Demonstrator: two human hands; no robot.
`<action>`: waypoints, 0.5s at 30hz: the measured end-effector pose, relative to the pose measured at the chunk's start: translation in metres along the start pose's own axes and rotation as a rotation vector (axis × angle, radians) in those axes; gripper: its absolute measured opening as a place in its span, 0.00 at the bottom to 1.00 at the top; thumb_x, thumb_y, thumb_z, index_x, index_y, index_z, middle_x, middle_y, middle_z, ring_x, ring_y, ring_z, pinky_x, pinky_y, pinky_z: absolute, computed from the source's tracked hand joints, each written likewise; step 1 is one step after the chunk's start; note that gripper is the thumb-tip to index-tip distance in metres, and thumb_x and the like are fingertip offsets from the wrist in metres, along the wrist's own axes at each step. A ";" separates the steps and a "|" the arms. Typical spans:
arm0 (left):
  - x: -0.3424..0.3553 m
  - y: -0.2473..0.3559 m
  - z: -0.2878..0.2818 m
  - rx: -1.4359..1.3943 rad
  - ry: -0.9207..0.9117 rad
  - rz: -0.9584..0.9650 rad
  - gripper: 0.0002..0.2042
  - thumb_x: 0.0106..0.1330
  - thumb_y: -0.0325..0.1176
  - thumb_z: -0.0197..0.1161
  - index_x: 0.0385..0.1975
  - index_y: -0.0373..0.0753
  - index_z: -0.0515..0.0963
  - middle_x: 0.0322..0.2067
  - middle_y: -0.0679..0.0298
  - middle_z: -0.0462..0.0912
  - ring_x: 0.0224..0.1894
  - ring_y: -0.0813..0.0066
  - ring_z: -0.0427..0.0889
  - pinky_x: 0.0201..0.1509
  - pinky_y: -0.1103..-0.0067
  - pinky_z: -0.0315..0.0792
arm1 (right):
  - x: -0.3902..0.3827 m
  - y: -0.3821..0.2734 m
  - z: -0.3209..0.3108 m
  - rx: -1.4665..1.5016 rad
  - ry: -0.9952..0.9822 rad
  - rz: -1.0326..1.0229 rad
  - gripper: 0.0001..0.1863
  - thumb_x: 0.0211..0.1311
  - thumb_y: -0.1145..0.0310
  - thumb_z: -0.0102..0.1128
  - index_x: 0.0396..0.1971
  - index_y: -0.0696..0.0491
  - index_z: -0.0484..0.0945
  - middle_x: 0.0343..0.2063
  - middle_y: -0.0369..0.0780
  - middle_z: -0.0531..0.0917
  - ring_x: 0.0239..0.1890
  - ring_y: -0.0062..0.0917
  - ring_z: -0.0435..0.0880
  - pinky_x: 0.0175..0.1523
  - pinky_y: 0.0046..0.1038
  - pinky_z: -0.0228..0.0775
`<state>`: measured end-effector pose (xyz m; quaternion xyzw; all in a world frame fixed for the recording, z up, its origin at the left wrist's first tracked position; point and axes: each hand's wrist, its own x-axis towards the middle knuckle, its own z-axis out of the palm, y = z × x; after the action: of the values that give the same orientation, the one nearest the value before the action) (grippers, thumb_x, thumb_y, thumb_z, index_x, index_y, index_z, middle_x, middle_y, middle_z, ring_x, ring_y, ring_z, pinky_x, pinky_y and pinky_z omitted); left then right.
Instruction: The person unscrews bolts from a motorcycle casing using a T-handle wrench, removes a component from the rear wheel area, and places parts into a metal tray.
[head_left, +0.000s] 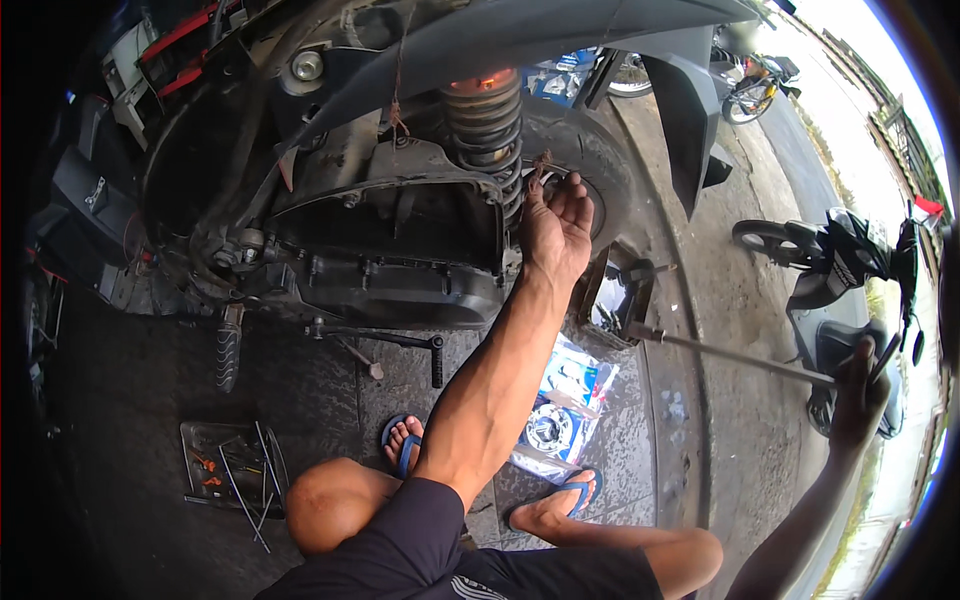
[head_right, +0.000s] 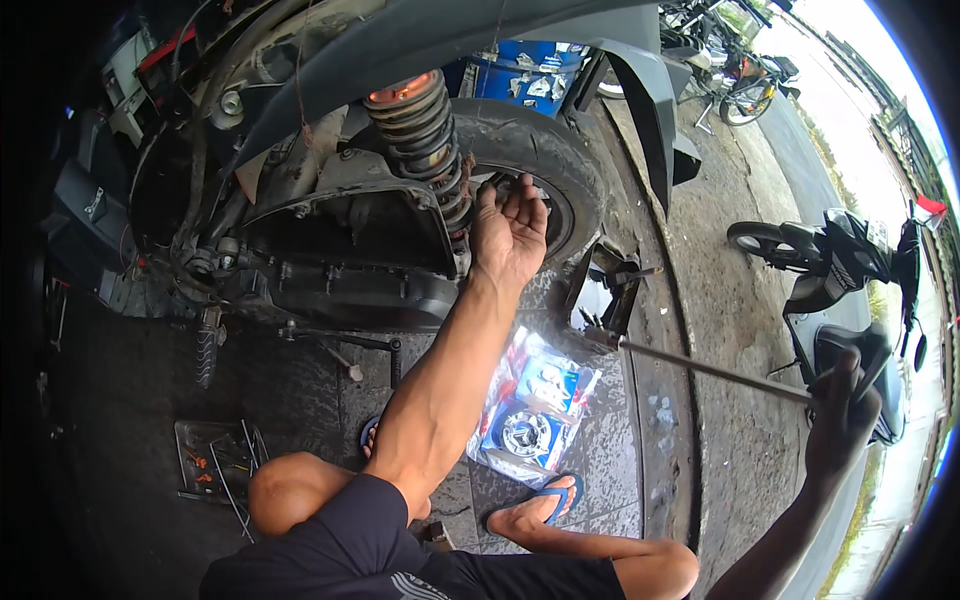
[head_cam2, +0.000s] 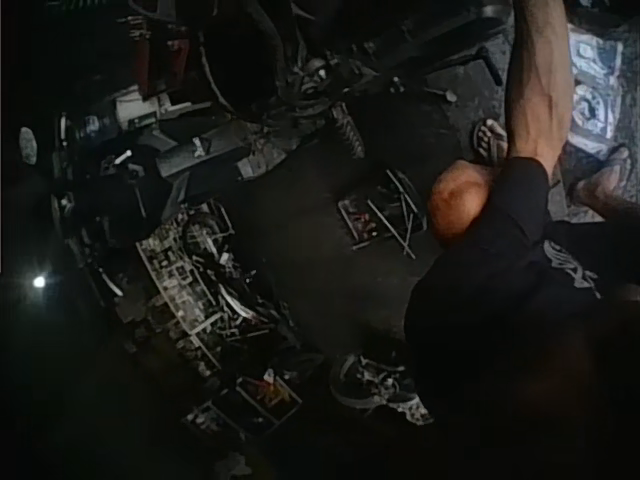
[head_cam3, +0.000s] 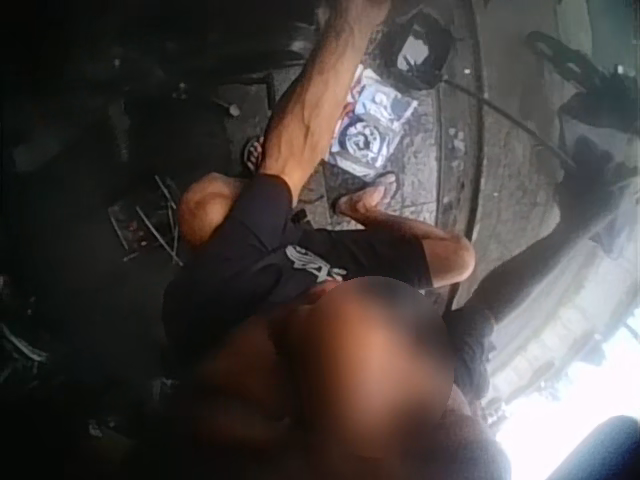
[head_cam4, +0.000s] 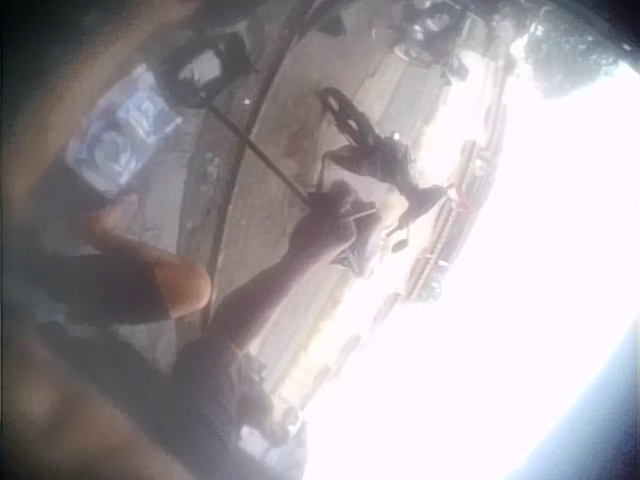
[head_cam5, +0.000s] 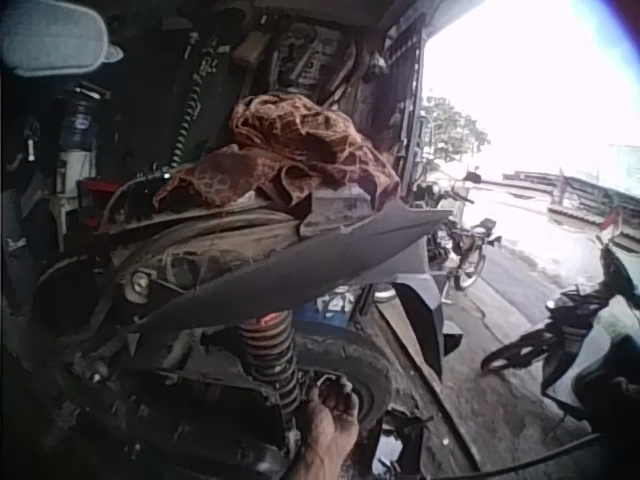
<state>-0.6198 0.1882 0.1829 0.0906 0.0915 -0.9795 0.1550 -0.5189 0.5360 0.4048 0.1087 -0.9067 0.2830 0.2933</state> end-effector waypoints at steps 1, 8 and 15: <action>-0.001 -0.008 0.002 0.032 0.007 0.045 0.18 0.74 0.49 0.48 0.38 0.38 0.74 0.35 0.62 0.85 0.34 0.73 0.84 0.39 0.76 0.83 | -0.020 0.011 -0.005 -0.029 -0.018 0.021 0.31 0.70 0.47 0.51 0.12 0.56 0.72 0.10 0.30 0.67 0.15 0.13 0.61 0.24 0.23 0.50; 0.004 -0.004 0.010 0.057 0.025 0.103 0.21 0.74 0.52 0.47 0.37 0.38 0.74 0.32 0.67 0.81 0.32 0.78 0.77 0.38 0.81 0.75 | -0.129 0.080 0.020 -0.016 -0.184 0.353 0.33 0.70 0.47 0.52 0.11 0.58 0.72 0.09 0.31 0.66 0.16 0.15 0.62 0.25 0.25 0.52; 0.000 -0.012 0.016 0.170 0.106 0.119 0.20 0.76 0.52 0.38 0.27 0.47 0.68 0.17 0.74 0.68 0.18 0.82 0.62 0.26 0.82 0.59 | -0.154 0.085 0.032 -0.044 -0.298 0.330 0.31 0.70 0.51 0.53 0.13 0.61 0.72 0.10 0.33 0.66 0.17 0.16 0.62 0.23 0.27 0.52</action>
<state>-0.6257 0.1963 0.2000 0.1604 0.0106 -0.9666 0.1996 -0.4414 0.5914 0.2541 -0.0071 -0.9514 0.2884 0.1082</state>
